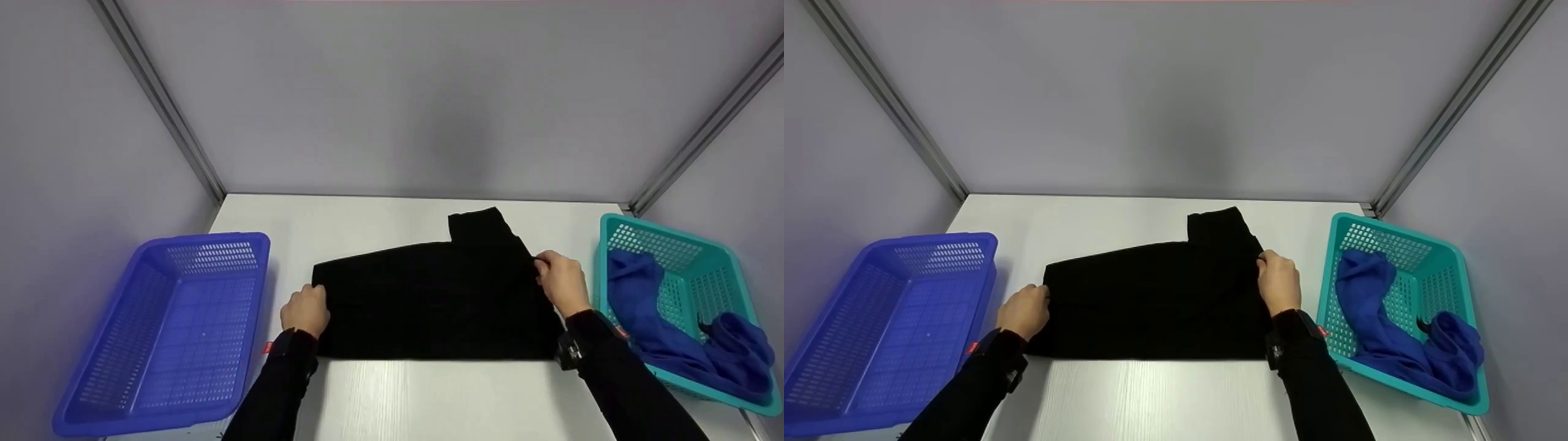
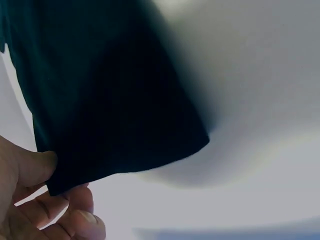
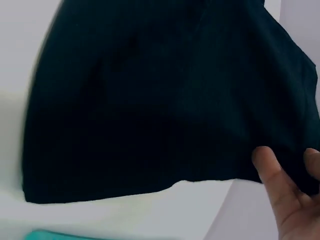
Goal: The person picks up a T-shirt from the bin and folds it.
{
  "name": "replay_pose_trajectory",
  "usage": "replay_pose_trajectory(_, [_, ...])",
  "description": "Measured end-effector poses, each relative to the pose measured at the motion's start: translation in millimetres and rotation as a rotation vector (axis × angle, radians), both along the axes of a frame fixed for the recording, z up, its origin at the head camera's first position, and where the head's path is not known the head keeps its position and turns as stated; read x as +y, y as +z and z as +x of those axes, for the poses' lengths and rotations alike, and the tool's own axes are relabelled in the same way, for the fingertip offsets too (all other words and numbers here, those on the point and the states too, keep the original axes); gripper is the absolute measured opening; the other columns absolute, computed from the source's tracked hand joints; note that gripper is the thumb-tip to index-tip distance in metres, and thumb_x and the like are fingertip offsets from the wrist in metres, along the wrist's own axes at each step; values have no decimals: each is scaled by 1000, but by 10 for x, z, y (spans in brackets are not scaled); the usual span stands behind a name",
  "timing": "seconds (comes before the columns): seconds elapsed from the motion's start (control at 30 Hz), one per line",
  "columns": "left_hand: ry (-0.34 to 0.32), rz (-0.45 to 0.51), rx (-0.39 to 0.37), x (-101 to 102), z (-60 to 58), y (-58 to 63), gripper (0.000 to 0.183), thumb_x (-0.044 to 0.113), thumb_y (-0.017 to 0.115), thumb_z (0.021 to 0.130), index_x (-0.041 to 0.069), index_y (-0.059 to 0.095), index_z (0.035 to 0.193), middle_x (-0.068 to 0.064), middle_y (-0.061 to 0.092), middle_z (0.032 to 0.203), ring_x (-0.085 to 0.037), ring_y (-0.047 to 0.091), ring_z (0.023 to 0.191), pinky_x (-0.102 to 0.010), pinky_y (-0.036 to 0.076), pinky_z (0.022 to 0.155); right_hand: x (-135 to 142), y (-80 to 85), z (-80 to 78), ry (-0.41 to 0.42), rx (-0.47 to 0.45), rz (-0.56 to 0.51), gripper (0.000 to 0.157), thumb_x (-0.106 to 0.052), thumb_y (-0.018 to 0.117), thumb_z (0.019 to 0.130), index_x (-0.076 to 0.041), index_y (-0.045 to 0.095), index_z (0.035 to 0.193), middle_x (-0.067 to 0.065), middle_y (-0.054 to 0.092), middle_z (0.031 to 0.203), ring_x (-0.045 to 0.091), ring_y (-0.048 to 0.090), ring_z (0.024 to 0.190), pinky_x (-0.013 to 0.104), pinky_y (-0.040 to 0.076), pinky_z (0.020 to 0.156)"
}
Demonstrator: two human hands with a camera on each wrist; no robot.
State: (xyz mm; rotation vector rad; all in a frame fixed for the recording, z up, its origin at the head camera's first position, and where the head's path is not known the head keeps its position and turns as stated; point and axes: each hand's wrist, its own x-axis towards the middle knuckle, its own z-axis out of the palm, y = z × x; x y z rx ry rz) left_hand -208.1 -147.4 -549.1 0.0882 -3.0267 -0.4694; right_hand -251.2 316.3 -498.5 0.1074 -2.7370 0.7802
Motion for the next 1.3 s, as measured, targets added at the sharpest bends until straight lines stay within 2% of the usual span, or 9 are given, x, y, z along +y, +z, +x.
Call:
replay_pose_trajectory(0.13, [13,-21,25,-6,22,-97,16,-1,71,86,-3,67,102,-23,65,100,-46,65,87,-59,56,65,-8,-85,22,5,-75,4,29,-6,56,103,7,64,129,33,69,112,48,68,92,60,52,81])
replay_pose_trajectory(0.23, [2,-67,100,-25,41,-185,21,0,74,82,-3,66,101,-24,62,101,-46,62,87,-57,56,62,-27,-149,60,37,-142,15,39,-5,54,103,6,56,140,34,65,124,49,67,102,60,52,87])
replay_pose_trajectory(0.4, [-119,-129,189,-52,33,-309,34,7,78,85,0,68,116,-24,61,122,-49,58,103,-57,55,73,-81,-305,133,158,-216,61,41,-1,55,101,6,55,142,33,53,143,52,54,128,63,44,105])
replay_pose_trajectory(0.57, [-254,-109,73,-8,43,-343,56,15,79,91,6,60,143,-20,49,152,-51,43,138,-61,47,102,-154,-534,244,305,-255,174,51,3,60,99,5,48,149,33,42,154,59,33,142,71,29,112])
replay_pose_trajectory(0.67, [-286,-79,-30,27,75,-327,59,16,75,94,9,54,149,-19,47,156,-49,40,142,-62,43,107,-175,-661,320,348,-273,238,55,0,62,99,3,46,151,32,41,154,63,30,141,78,25,109])
replay_pose_trajectory(0.77, [-283,-71,-64,56,98,-317,62,17,75,95,11,51,152,-19,51,151,-47,48,134,-62,48,99,-164,-783,372,323,-236,313,54,-5,65,100,1,48,151,27,51,147,59,42,135,83,23,104])
replay_pose_trajectory(0.93, [-255,-137,-33,93,101,-305,68,21,80,91,12,52,152,-20,57,134,-43,56,117,-56,53,83,-171,-898,369,223,-68,459,60,-10,73,95,-7,51,151,17,63,115,46,60,107,84,24,102])
replay_pose_trajectory(1.1, [-222,-137,-52,102,98,-316,59,24,80,91,7,57,142,-21,64,124,-44,58,113,-58,51,85,-196,-893,373,157,-135,484,59,-16,73,96,-7,51,151,23,65,112,49,56,109,84,24,101])
replay_pose_trajectory(1.3, [-228,-135,32,53,92,-384,39,27,84,86,9,63,114,-22,61,112,-44,56,103,-56,50,80,-189,-836,356,135,-144,393,25,-13,80,90,-6,65,109,27,53,123,57,42,128,82,22,105])
